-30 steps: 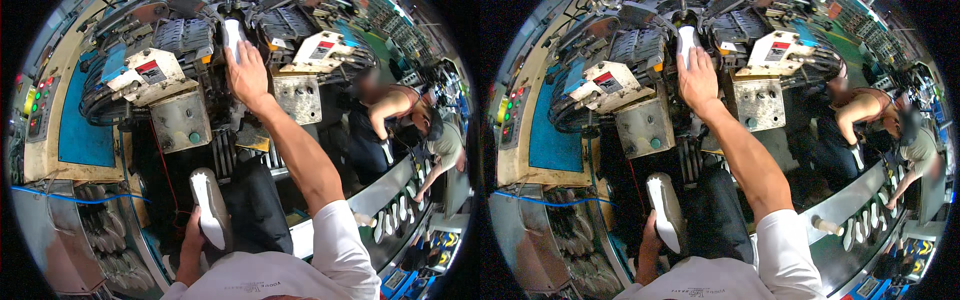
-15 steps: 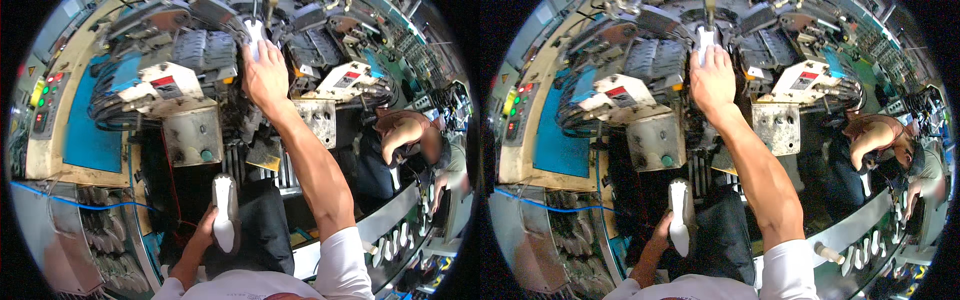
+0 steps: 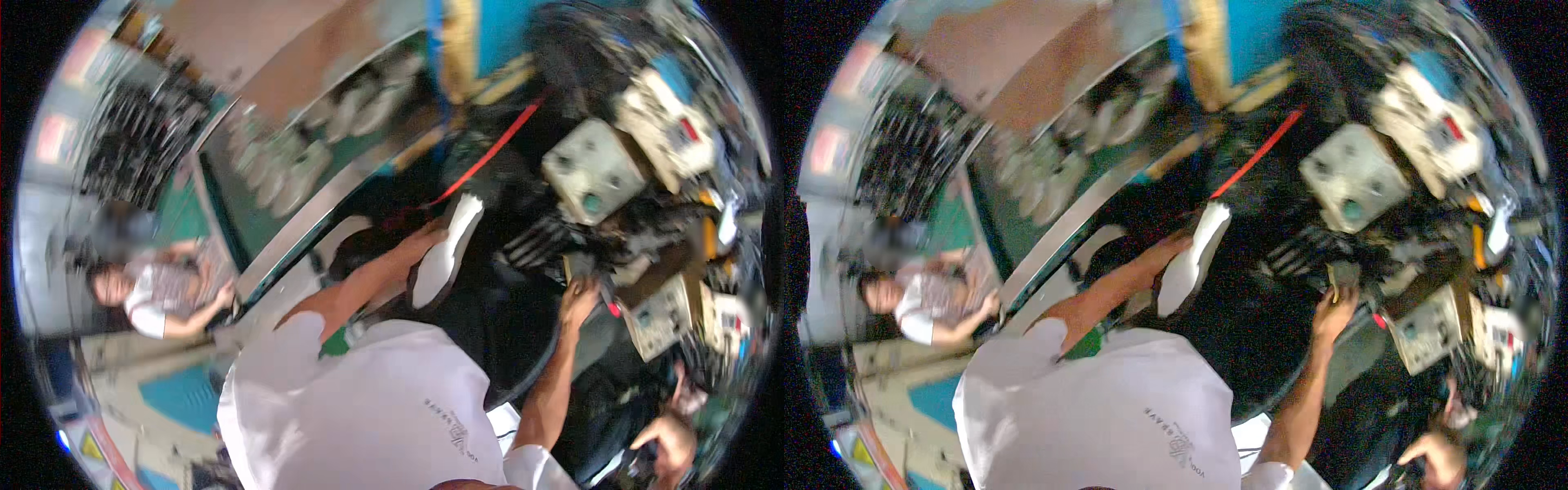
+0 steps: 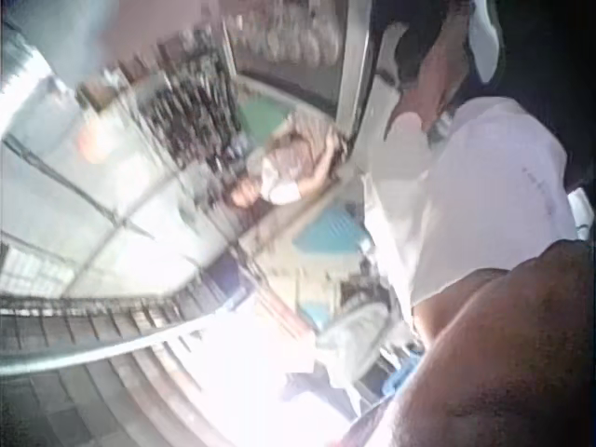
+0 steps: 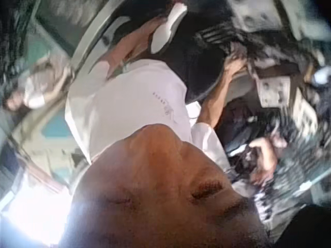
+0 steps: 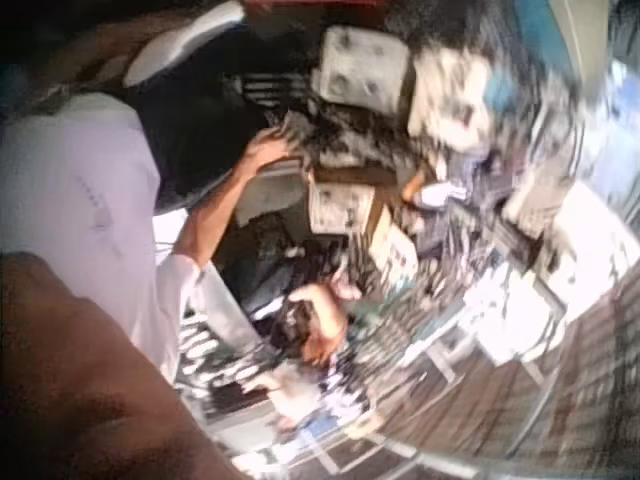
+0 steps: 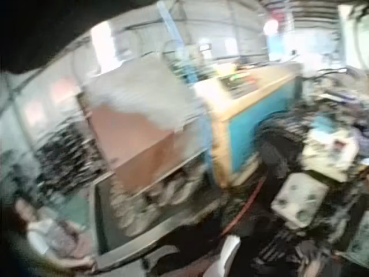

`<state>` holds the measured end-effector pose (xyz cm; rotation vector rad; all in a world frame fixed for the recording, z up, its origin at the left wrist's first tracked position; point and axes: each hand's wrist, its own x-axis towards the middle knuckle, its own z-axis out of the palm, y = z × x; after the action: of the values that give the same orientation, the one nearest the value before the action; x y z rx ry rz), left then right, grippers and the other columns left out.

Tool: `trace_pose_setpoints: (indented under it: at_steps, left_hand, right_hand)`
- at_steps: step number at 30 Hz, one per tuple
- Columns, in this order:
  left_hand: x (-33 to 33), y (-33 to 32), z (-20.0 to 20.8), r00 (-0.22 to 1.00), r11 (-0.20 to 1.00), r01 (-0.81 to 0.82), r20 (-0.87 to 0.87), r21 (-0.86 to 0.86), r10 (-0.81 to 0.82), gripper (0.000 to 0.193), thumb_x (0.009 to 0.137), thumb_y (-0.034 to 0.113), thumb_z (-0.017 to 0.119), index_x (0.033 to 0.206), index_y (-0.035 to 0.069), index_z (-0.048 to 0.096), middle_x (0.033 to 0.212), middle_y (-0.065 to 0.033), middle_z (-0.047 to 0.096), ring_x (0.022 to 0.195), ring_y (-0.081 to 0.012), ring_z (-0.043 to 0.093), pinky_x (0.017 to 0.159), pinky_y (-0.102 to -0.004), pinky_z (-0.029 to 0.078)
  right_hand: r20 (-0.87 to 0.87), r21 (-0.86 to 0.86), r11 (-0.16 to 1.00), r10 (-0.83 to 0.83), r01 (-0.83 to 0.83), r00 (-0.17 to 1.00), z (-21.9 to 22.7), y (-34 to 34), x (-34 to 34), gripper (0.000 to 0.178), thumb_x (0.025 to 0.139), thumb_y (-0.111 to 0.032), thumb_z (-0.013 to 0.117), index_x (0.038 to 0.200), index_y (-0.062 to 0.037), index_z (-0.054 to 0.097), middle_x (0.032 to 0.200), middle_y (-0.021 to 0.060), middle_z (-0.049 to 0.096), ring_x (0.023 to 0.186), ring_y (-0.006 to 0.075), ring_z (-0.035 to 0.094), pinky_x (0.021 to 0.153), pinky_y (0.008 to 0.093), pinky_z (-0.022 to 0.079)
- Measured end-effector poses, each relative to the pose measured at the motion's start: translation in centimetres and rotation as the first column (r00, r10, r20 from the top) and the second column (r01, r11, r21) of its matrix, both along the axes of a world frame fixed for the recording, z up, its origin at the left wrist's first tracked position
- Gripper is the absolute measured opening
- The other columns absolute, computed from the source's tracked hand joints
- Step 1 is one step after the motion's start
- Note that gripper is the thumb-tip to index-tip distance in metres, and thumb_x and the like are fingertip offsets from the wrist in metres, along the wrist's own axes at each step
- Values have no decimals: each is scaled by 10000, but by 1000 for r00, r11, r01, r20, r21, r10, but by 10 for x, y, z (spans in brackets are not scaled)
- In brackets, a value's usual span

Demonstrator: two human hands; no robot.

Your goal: Operating a shoe lasting machine to shape and attach shoe uppers to soles on an assembly line.

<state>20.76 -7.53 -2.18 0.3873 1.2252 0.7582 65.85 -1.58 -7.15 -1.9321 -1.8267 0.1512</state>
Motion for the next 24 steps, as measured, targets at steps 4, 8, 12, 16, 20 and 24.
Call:
trace_pose_setpoints:
  at_steps: [4, 8, 12, 16, 20, 24]
  left_hand:
    - [-116, -73, -12, 932, 947, -282, -189, 152, 308, 633, 1037, 463, 716, 1574, 171, 550, 1364, -77, 675, 1229, -227, 611, 1049, -425, 512]
    - [-239, -156, 9, 704, 923, -350, -605, 158, 371, 648, 1021, 485, 732, 1555, 159, 564, 1268, -66, 707, 1149, -225, 641, 1047, -415, 514]
    - [-353, -223, 23, 228, 949, -290, -953, 127, 197, 803, 999, 456, 748, 1681, 217, 397, 1312, -211, 675, 1264, -345, 625, 1079, -490, 513]
    - [-437, -263, -15, -372, 989, -145, -927, 17, -39, 880, 924, 322, 773, 1704, 345, 365, 1343, -363, 585, 1241, -560, 607, 1069, -637, 500]
    - [-569, -345, -75, -597, 983, 125, -802, -131, -31, 840, 845, 206, 761, 1633, 313, 489, 1406, -327, 622, 1209, -519, 653, 985, -645, 545]
    - [-539, -254, -106, -372, 920, 380, -896, 93, 244, 649, 877, 243, 759, 1502, 207, 591, 1343, -296, 679, 1174, -483, 689, 983, -604, 560]
  right_hand:
    - [-267, -425, 866, 160, -265, 950, -108, -96, -84, 248, 1006, -82, 622, 1191, 55, 715, 1217, 284, 730, 1136, 461, 709, 996, 499, 558]
    - [-373, -289, 914, 166, -284, 913, -102, -110, -101, 311, 1043, -138, 644, 1267, 58, 737, 1145, 267, 780, 1061, 412, 753, 962, 449, 581]
    - [-517, -308, 902, 108, -302, 849, -93, -94, -55, 295, 1061, -153, 652, 1246, 52, 756, 946, 154, 762, 863, 238, 697, 871, 364, 570]
    - [-172, -345, 901, 216, -265, 961, -60, -115, -24, 292, 1044, -193, 672, 1208, 31, 763, 975, 152, 783, 893, 301, 734, 893, 409, 576]
    - [-250, -301, 893, 265, -334, 931, -44, -125, -90, 349, 978, -97, 654, 1301, 18, 717, 1203, 252, 766, 1097, 412, 744, 947, 460, 582]
    - [-233, -361, 917, 85, -167, 969, 8, -134, -138, 344, 966, -211, 682, 1248, -23, 743, 1201, 240, 759, 1138, 460, 714, 982, 523, 587]
